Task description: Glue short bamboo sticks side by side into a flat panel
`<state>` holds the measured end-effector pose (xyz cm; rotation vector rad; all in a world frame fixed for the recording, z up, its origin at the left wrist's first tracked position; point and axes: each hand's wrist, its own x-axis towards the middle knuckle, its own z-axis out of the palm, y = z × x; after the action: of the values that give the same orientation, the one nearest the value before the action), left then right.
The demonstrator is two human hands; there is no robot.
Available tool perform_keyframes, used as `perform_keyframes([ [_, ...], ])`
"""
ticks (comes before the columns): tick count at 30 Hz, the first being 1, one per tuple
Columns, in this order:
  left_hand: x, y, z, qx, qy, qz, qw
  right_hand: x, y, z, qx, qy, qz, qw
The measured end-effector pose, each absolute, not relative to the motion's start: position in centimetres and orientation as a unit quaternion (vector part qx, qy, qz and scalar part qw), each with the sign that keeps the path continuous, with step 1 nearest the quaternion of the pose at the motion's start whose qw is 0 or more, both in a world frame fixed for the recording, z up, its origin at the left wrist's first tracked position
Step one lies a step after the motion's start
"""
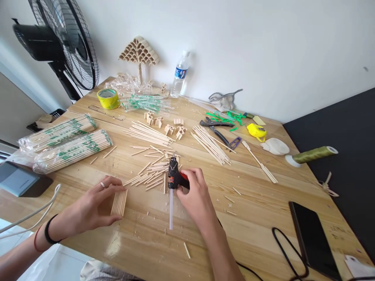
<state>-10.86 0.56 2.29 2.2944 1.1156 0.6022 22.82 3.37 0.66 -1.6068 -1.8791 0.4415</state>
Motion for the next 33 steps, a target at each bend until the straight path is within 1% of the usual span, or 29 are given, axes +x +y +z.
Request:
perform_keyframes([
  [3, -10.8, 3.1, 3.2, 0.831, 0.401, 0.258, 0.286, 22.8, 3.6, 1.6, -0.612, -0.683, 0.17, 0.361],
  [5, -10.4, 5.3, 3.8, 0.815, 0.402, 0.28, 0.31, 22.7, 3.9, 2.2, -0.628, -0.649, 0.197, 0.381],
  [8, -9.1, 8.9, 4.0, 0.759, 0.384, 0.323, 0.414, 22.0, 4.3, 2.7, -0.647, -0.585, 0.288, 0.395],
  [12, -7.4, 12.2, 3.1, 0.733, 0.357, 0.325, 0.478, 20.8, 4.3, 2.4, -0.626, -0.522, 0.401, 0.418],
  [18, -7.0, 13.1, 0.9, 0.677, 0.332, 0.321, 0.573, 20.0, 3.7, 1.7, -0.57, -0.469, 0.494, 0.46],
  [21, -7.5, 13.1, 0.3, 0.651, 0.329, 0.318, 0.605, 19.7, 3.3, 1.8, -0.561, -0.469, 0.511, 0.452],
  [24, -7.6, 13.2, 0.0, 0.607, 0.323, 0.314, 0.655, 19.4, 2.8, 1.8, -0.585, -0.476, 0.498, 0.428],
  [28, -7.5, 13.1, 0.0, 0.542, 0.326, 0.273, 0.725, 18.8, 1.8, 1.6, -0.615, -0.459, 0.501, 0.401],
  [33, -7.4, 13.0, 0.1, 0.53, 0.323, 0.245, 0.745, 18.1, 1.4, 1.1, -0.617, -0.444, 0.518, 0.392],
])
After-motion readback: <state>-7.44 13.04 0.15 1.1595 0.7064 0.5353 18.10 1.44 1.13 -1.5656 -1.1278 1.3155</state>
